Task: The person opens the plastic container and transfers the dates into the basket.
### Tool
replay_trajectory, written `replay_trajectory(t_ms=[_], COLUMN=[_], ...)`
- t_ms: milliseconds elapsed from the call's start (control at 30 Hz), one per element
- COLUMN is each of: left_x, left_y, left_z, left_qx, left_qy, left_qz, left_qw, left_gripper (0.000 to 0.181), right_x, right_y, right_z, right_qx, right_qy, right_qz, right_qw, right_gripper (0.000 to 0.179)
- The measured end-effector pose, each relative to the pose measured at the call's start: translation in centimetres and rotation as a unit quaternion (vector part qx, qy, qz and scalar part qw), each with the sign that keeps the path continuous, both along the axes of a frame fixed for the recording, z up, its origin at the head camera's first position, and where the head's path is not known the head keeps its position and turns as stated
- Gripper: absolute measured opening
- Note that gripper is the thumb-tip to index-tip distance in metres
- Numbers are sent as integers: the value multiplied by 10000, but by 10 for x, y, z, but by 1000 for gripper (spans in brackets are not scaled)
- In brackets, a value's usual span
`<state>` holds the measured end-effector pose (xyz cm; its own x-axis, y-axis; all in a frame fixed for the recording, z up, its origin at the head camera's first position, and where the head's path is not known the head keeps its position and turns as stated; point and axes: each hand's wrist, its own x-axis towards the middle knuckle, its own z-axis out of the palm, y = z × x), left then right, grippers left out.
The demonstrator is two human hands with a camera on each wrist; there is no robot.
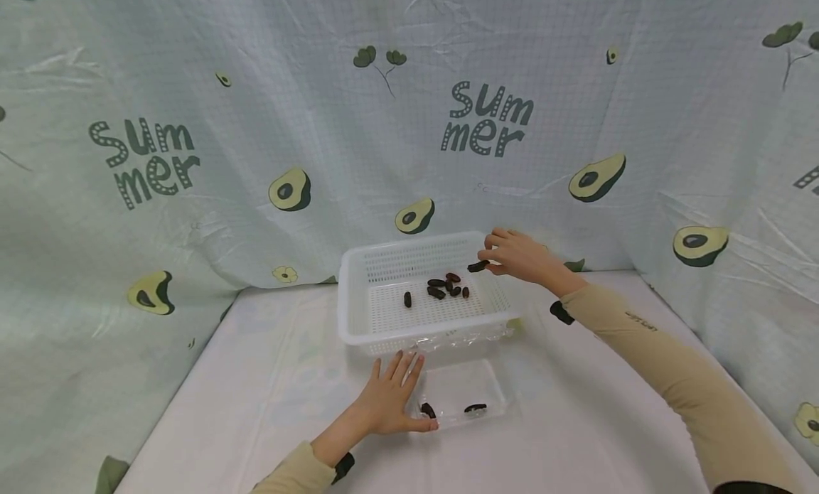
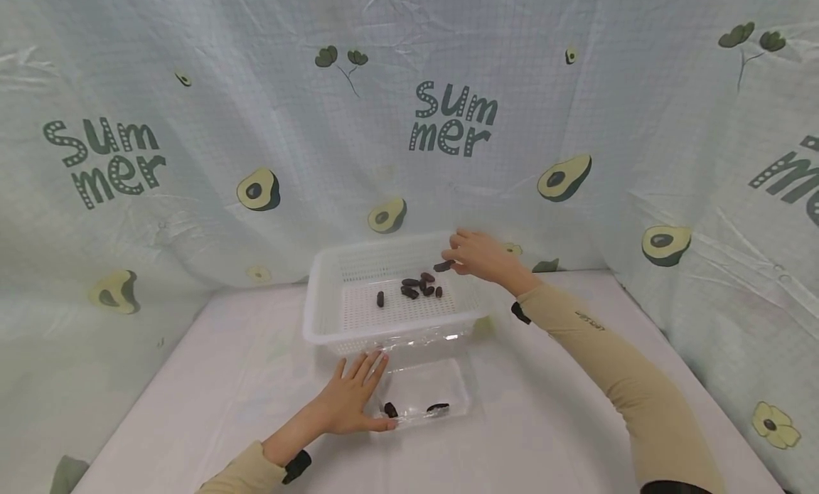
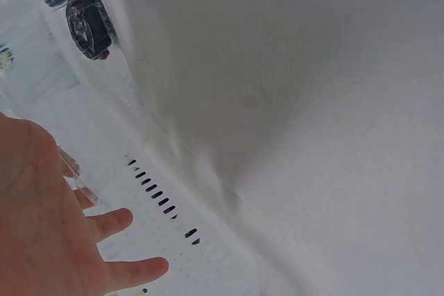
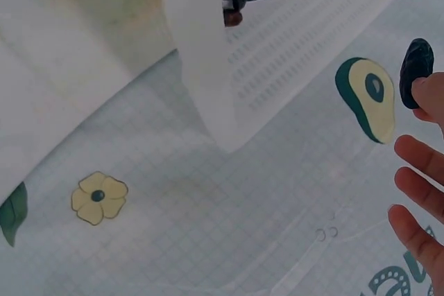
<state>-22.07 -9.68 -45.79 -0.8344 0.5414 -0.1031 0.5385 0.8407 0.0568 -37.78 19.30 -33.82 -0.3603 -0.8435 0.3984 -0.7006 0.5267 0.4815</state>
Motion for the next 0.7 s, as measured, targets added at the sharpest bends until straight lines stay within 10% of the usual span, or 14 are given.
replay_trajectory(t_ms=[700], left_x=[-1], left_y=[-1], left_z=[-1], left_qx=[29], left_qy=[3], left_qz=[-16], left_qw=[10000], left_gripper=[104], right_x=[-54], right_y=[-71], right_z=[-8], right_qx=[184], right_qy=[48], right_qz=[-227], right_qw=[9996], right_gripper=[5])
